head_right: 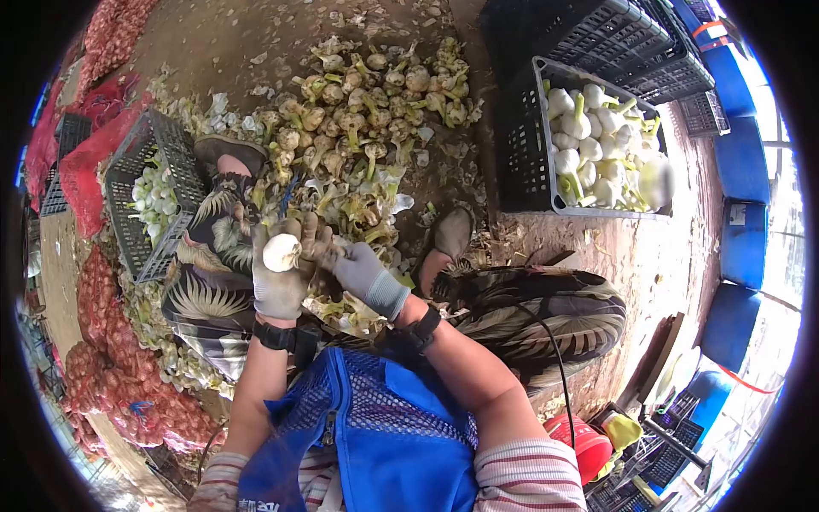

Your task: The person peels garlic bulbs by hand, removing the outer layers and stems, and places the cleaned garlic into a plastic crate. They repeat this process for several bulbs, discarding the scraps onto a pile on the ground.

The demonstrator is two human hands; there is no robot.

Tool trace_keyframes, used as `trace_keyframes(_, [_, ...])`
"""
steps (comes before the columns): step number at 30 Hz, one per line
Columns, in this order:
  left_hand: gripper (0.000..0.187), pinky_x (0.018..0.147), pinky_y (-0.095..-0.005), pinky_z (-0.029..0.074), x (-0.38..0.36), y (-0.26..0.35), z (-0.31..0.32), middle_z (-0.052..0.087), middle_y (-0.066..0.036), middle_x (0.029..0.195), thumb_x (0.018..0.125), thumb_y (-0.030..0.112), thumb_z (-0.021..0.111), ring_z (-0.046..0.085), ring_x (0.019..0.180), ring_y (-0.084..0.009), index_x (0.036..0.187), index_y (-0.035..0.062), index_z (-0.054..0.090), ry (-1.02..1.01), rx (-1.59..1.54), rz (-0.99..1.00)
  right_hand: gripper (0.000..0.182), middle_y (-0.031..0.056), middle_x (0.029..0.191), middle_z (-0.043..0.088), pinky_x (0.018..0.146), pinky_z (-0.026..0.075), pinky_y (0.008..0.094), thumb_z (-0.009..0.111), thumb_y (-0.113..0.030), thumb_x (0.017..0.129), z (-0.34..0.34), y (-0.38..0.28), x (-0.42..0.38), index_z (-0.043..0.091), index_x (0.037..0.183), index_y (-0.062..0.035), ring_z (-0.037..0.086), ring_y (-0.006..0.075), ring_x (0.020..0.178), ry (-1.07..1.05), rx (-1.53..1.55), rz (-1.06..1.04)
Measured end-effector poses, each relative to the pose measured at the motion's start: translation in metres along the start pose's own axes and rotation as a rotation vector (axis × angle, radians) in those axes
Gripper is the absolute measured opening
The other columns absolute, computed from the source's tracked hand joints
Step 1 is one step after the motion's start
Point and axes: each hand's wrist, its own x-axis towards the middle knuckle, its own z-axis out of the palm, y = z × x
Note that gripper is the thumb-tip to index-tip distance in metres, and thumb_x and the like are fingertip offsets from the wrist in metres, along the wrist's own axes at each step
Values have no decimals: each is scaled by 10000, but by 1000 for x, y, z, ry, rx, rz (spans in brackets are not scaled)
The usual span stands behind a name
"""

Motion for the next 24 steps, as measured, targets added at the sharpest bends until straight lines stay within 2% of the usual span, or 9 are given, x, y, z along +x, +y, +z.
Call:
trace_keyframes(1, [537, 975, -467, 528, -1, -2, 3, 695, -99, 1152, 984, 600, 414, 578, 1221, -357, 1034, 133, 676, 87, -8, 27, 280, 94, 761, 720, 540, 490, 246, 643, -240, 928, 2, -1, -3, 688, 1034, 15, 667, 170, 617, 70, 132, -47])
trace_keyframes(3, [586, 997, -458, 504, -8, 0, 13, 691, -113, 1129, 980, 607, 418, 580, 1209, -334, 1068, 81, 662, 121, 104, -4, 454, 99, 733, 677, 520, 550, 302, 545, -426, 997, 8, 5, 2, 646, 964, 14, 663, 184, 571, 49, 362, -97])
trace_keyframes(7, [693, 888, -378, 546, -4, 0, -8, 661, -143, 1123, 942, 693, 397, 629, 1062, -310, 1081, 50, 618, 137, 446, 19, 420, 98, 748, 674, 525, 555, 313, 529, -402, 1008, 2, 26, 17, 633, 1007, 5, 656, 198, 561, -118, 469, -11])
trace_keyframes(9, [633, 821, -372, 562, -9, -4, 4, 665, -109, 993, 954, 673, 407, 640, 849, -250, 1045, 75, 595, 289, 524, 53, 424, 92, 796, 672, 547, 553, 313, 470, -403, 1031, 5, 31, 21, 621, 1040, -7, 656, 183, 617, -58, 323, -192])
trace_keyframes(11, [591, 798, -351, 563, -11, 4, 12, 664, -102, 969, 972, 632, 419, 641, 860, -237, 1043, 74, 599, 308, 551, -27, 428, 90, 820, 671, 557, 552, 314, 440, -403, 1043, 7, 28, 18, 615, 1057, -13, 657, 176, 644, -26, 249, -281])
trace_keyframes(15, [511, 691, -282, 570, -13, 7, 20, 669, -96, 972, 997, 549, 449, 650, 928, -218, 1011, 68, 621, 271, 488, -146, 285, 70, 836, 661, 566, 532, 312, 505, -288, 1026, 12, 13, 7, 611, 1060, -26, 643, 171, 670, -70, 687, -35])
trace_keyframes(19, [508, 691, -274, 576, -8, 0, 8, 681, -104, 999, 998, 539, 452, 651, 1014, -239, 1039, 64, 629, 301, 492, -17, 236, 47, 796, 635, 532, 508, 304, 564, -243, 1000, 16, 11, 9, 617, 1055, -20, 613, 159, 625, -83, 840, -24])
trace_keyframes(23, [443, 969, -421, 507, -7, -4, 17, 690, -114, 1044, 1017, 447, 463, 623, 1118, -285, 1168, 52, 594, 212, 314, -5, 255, 78, 869, 643, 599, 472, 321, 554, -251, 1001, 18, 18, 14, 665, 1026, -23, 599, 174, 687, -44, 735, -63])
trace_keyframes(24, [422, 1047, -471, 459, -5, -8, 15, 690, -123, 1063, 1020, 412, 471, 605, 1163, -305, 1203, 47, 578, 185, 210, 92, 226, 98, 860, 657, 620, 487, 344, 572, -207, 973, 15, 28, 20, 669, 1041, -14, 618, 191, 690, 41, 250, -201])
